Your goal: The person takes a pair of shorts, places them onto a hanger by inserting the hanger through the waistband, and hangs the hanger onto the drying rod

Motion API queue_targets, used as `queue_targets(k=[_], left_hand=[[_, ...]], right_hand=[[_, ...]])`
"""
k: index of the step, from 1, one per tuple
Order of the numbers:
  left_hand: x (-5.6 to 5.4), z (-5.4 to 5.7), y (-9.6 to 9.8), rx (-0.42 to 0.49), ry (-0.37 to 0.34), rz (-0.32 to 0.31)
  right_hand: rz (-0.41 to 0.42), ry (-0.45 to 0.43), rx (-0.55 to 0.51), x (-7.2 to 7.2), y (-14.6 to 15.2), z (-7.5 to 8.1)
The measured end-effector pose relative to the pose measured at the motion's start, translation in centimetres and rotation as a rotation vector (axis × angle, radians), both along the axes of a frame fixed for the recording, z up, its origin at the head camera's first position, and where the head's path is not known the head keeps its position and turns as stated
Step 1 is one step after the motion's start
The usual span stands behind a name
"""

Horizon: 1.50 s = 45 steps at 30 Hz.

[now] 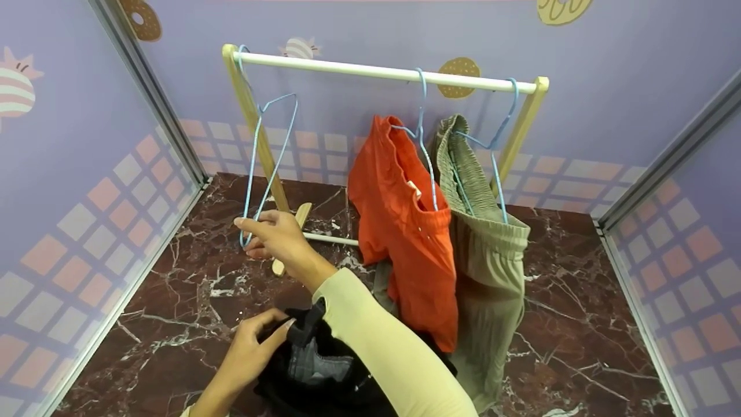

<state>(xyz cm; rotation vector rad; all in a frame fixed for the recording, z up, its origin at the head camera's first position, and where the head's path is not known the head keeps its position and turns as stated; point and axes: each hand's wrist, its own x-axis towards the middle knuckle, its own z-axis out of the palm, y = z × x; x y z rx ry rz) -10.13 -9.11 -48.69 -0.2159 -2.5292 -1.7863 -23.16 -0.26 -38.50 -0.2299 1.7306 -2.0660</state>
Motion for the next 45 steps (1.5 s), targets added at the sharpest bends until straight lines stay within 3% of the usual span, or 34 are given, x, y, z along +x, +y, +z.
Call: queue_targets(k=[8, 15, 19, 32, 41, 43, 45], left_hand=[[0.8, 2.8, 0.3, 0.016, -0.020, -0.005], [-0.1, 0.5, 0.1, 0.000, -0.014, 0.003], [-0.3, -0.2, 0.0, 0.005, 0.009, 0.001], [-0.3, -0.2, 0.2, 0.018, 0.027, -0.004], [-0.4, -0.3, 0.4, 0.017, 0.034, 0.011], [-0.3, -0.2, 0.5, 0.014, 0.027, 0.015], [-0.1, 0.6, 0.6, 0.009, 0.019, 0.012]], right_hand=[[-0.020, 0.031, -0.024, 0.1, 1.0, -0.1], [-0.019, 0.058, 0.013, 0.3, 2.0, -0.2], [-0.030, 0.065, 0.025, 0.5, 2.7, -0.3], [-0.055, 0.055, 0.044, 0.5, 4.8, -1.7], [-0.043, 0.131, 0.115, 0.8, 6.2, -2.7], [-0.039, 0.140, 0.135, 0.8, 6.5, -2.9], [-0.035, 0.148, 0.153, 0.9, 6.8, -3.1]])
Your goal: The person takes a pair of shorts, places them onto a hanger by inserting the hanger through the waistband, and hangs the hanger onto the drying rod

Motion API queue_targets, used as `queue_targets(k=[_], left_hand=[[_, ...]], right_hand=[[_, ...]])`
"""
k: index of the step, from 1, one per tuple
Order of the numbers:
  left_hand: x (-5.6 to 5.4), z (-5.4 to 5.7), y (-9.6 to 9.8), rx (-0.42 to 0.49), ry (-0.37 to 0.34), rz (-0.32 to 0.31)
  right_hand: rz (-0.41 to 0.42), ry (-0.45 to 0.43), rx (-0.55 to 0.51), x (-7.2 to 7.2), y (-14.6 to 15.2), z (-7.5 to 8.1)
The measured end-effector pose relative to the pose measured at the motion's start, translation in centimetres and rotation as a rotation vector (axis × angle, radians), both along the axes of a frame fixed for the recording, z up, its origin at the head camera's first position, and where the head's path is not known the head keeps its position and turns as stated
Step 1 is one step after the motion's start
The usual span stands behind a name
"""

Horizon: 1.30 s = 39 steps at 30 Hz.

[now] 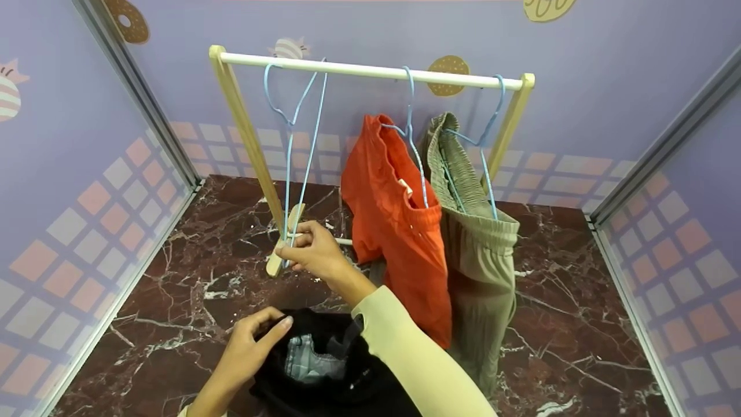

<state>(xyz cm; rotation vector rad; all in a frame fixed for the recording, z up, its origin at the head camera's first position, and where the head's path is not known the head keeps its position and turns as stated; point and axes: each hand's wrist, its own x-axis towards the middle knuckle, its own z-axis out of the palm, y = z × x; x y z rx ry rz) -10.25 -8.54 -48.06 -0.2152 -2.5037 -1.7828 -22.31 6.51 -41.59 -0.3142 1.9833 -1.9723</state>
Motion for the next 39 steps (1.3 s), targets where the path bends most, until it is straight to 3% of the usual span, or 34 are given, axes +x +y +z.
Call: queue_targets(k=[2, 5, 9, 21, 31, 39], left_hand=[[0.3, 1.0, 0.1, -0.003, -0.011, 0.000], [0.1, 0.6, -0.1, -0.012, -0.005, -0.008], [-0.6, -1.3, -0.5, -0.028, 0.010, -0.006], [-0.9, -1.2, -0.4, -0.047, 0.021, 0.006], [-1.0, -1.3, -0.3, -0.047, 0.037, 0.015], [-1.1, -1.4, -0.5, -0.036, 0.028, 0.022]], right_hand=[[0.007, 0.006, 0.010, 0.0, 0.3, -0.1], [0.021, 0.017, 0.020, 0.2, 0.7, -0.1], [0.044, 0.033, 0.026, 0.6, 1.3, -0.1], [0.104, 0.037, -0.034, 2.8, 3.9, -0.3], [0.062, -0.007, -0.123, 4.6, 6.0, -1.3], [0.087, 0.057, -0.159, 5.4, 8.2, -2.4]])
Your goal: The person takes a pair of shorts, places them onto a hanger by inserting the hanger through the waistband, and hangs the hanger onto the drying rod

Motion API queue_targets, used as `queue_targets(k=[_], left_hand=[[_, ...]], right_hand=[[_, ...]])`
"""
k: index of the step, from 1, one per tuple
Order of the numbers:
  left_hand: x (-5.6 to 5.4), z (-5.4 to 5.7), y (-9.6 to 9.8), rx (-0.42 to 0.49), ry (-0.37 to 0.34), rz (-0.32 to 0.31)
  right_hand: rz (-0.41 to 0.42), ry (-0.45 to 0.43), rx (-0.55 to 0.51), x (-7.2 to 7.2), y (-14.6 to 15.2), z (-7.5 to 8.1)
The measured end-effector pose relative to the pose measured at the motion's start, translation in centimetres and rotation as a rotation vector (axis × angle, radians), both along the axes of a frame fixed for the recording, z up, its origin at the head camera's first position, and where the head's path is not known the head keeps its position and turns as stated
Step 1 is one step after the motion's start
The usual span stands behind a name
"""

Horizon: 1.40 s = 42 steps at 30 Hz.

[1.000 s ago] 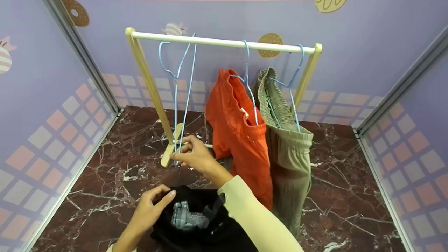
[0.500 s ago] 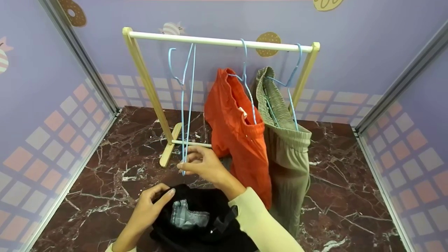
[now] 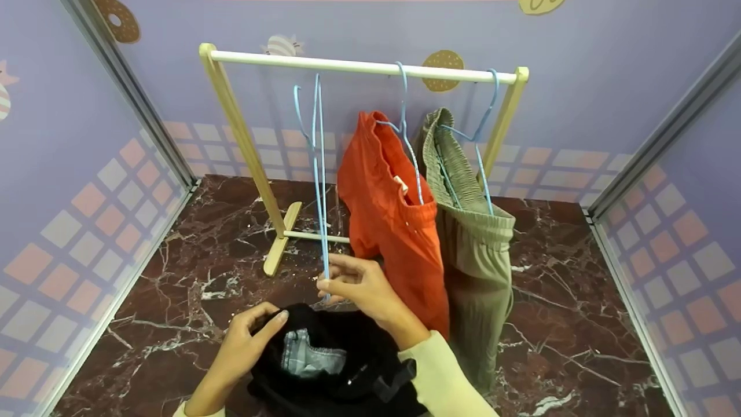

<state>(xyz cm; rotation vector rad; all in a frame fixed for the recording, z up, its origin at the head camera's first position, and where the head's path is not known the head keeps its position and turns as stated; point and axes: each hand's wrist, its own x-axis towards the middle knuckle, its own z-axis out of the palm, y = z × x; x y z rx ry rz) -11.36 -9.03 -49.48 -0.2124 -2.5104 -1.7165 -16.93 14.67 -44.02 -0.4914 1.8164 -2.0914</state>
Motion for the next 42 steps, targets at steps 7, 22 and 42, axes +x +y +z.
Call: queue_targets(k=[7, 22, 42], left_hand=[[-0.3, 0.0, -0.2, -0.010, -0.036, 0.016], [-0.8, 0.2, -0.4, -0.009, -0.022, 0.044], [-1.1, 0.5, -0.7, -0.025, -0.012, 0.081]], right_hand=[[0.026, 0.084, -0.028, 0.7, 1.9, -1.3], [0.218, -0.061, -0.329, 3.6, 4.2, -5.1], [0.335, -0.008, -0.524, 5.9, 7.4, -7.9]])
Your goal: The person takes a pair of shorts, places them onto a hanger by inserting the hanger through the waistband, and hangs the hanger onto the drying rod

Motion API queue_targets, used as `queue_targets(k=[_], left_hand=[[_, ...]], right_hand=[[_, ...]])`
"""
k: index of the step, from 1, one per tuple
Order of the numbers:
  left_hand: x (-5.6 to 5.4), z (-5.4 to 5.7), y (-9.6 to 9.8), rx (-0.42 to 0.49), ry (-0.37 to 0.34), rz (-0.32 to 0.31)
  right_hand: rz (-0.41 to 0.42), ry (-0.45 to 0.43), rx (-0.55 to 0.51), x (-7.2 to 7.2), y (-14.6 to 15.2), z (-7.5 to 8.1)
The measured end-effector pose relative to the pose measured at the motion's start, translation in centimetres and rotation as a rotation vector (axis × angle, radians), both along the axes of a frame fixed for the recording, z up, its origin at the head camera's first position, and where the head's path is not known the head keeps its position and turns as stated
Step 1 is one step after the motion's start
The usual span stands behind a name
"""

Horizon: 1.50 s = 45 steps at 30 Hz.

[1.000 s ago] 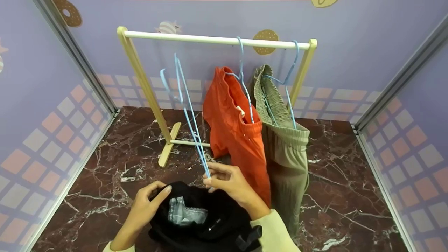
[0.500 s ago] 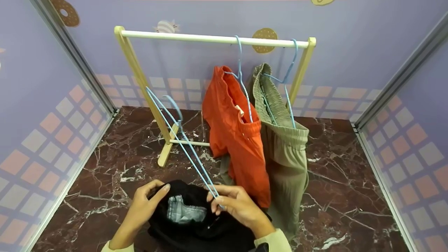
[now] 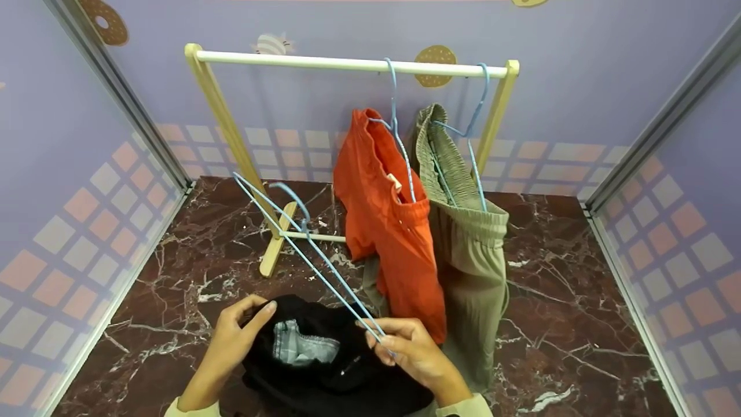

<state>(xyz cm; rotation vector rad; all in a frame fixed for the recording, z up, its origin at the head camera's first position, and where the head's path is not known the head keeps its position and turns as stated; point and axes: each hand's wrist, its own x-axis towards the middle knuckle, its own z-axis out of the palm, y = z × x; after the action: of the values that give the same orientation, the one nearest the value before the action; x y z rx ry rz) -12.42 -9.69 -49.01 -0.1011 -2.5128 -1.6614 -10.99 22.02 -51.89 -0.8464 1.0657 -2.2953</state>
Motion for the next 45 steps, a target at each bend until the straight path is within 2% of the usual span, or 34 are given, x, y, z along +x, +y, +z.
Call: queue_targets(k=[6, 16, 18, 22, 25, 29, 33, 40, 45], left_hand=[[-0.2, 0.1, -0.3, 0.000, 0.000, 0.030], [-0.4, 0.2, -0.7, 0.044, 0.003, 0.047], [-0.3, 0.7, -0.6, 0.058, -0.009, 0.060], [0.3, 2.8, -0.2, 0.065, -0.026, 0.069], [0.8, 4.0, -0.1, 0.047, -0.016, 0.070], [0.8, 4.4, -0.1, 0.050, -0.012, 0.075], [0.5, 4.1, -0.3, 0.068, -0.022, 0.073], [-0.8, 0.6, -1.2, 0.081, -0.036, 0.092], [-1.1, 0.0, -1.4, 0.109, -0.026, 0.084]], right_hand=[[-0.006, -0.002, -0.046, 0.5, 1.1, -0.6], [-0.039, -0.035, -0.045, 1.2, 3.0, -1.4], [-0.037, -0.003, -0.040, 1.3, 3.3, -1.6], [-0.020, 0.039, -0.041, 1.5, 3.7, -2.0], [-0.014, 0.032, -0.037, 1.6, 3.8, -2.1], [-0.025, 0.019, -0.009, 1.7, 4.3, -2.2], [-0.040, -0.003, 0.009, 1.8, 5.1, -2.0], [-0.054, 0.091, 0.038, 1.9, 6.9, -1.7], [-0.072, 0.153, 0.046, 2.1, 8.1, -1.8]])
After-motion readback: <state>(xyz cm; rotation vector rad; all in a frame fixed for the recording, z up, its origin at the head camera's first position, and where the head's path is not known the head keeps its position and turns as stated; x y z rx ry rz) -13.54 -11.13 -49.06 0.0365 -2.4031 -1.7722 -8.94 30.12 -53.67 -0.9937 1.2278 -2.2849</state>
